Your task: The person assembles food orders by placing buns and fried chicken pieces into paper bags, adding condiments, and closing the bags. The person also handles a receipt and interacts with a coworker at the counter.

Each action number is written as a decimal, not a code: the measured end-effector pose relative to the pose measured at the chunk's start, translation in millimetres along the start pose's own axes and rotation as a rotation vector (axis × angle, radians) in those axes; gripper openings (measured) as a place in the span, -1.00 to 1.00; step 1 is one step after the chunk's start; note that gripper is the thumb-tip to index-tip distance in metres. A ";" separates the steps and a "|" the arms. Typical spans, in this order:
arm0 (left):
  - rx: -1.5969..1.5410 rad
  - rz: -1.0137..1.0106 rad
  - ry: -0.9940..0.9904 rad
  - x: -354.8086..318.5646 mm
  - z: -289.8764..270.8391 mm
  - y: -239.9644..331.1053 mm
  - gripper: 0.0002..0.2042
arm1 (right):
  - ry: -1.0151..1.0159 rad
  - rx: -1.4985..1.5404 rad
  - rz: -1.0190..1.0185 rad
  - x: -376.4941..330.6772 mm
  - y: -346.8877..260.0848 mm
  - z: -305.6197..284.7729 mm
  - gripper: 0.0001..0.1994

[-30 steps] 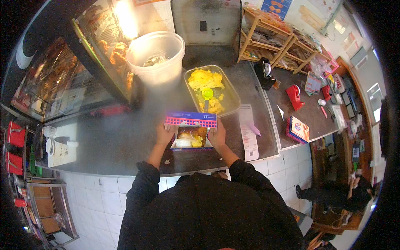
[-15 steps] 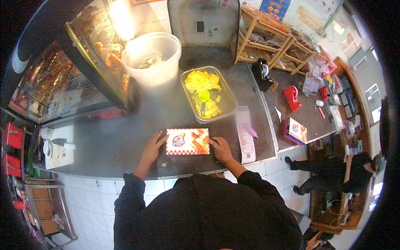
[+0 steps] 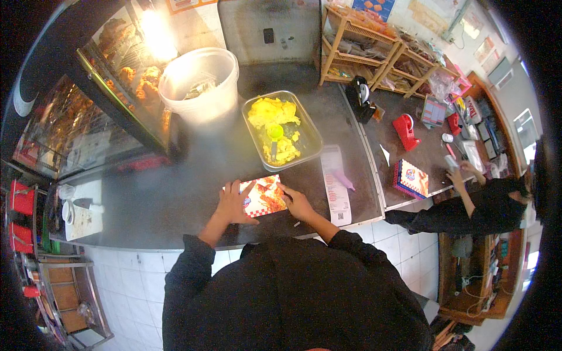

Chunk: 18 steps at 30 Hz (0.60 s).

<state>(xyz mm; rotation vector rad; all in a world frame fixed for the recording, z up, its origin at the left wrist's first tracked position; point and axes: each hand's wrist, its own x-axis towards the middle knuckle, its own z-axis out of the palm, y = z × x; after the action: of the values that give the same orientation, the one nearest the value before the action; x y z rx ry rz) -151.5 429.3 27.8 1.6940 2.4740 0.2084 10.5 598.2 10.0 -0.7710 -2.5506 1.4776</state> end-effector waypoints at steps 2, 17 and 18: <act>0.105 0.003 -0.093 2.1 -4.4 1.2 0.13 | 0.121 -0.074 -0.091 0.2 1.6 1.7 -0.63; -0.963 0.002 -0.593 45.8 17.8 -58.1 -0.01 | 0.224 -0.555 -1.043 -6.9 -6.8 21.9 -0.72; -1.005 0.030 -0.589 46.9 18.0 -58.0 -0.02 | 0.209 -0.553 -1.029 -6.5 -8.9 20.9 -0.73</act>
<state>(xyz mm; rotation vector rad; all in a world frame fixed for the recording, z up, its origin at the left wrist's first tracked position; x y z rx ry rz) -217.8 453.0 -2.4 1.1078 1.4808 0.6911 6.1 575.1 7.5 0.3621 -2.4995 0.3622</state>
